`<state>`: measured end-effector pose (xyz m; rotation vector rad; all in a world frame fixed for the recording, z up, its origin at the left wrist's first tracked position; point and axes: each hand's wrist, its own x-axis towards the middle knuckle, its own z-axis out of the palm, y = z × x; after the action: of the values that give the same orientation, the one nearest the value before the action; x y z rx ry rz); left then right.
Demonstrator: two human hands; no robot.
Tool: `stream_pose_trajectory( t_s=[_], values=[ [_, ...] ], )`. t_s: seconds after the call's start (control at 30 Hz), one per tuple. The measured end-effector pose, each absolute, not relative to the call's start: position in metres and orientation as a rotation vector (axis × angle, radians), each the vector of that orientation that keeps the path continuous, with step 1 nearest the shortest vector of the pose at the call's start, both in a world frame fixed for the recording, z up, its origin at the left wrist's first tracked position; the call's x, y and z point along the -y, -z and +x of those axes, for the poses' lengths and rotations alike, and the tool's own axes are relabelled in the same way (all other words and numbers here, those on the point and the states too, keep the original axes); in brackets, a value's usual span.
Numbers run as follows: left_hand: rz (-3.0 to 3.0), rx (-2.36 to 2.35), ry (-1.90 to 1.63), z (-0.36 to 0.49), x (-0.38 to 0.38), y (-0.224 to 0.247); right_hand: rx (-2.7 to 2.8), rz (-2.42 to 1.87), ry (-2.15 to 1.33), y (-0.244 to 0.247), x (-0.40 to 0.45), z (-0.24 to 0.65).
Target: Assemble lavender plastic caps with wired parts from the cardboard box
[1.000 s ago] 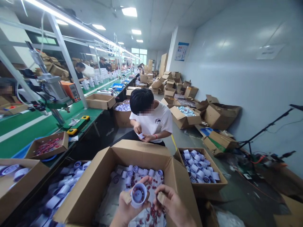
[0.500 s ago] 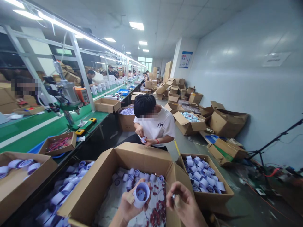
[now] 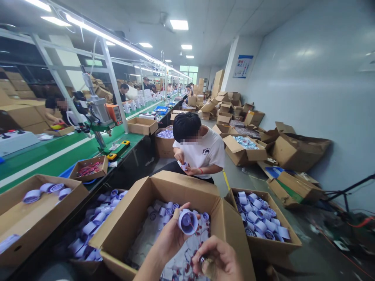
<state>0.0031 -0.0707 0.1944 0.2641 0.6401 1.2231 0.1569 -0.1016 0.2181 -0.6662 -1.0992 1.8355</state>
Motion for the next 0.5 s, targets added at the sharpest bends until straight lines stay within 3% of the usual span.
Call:
stream_pose_trajectory(
  t_s=[0.3, 0.5],
  values=[
    [0.361, -0.78, -1.238, 0.008, 0.076, -0.205, 1.158, -0.695, -1.817, -0.209, 0.098, 0.159],
    [0.389, -0.733, -1.273, 0.012, 0.074, -0.204, 1.107, -0.931, -1.688, -0.204, 0.094, 0.157]
  ],
)
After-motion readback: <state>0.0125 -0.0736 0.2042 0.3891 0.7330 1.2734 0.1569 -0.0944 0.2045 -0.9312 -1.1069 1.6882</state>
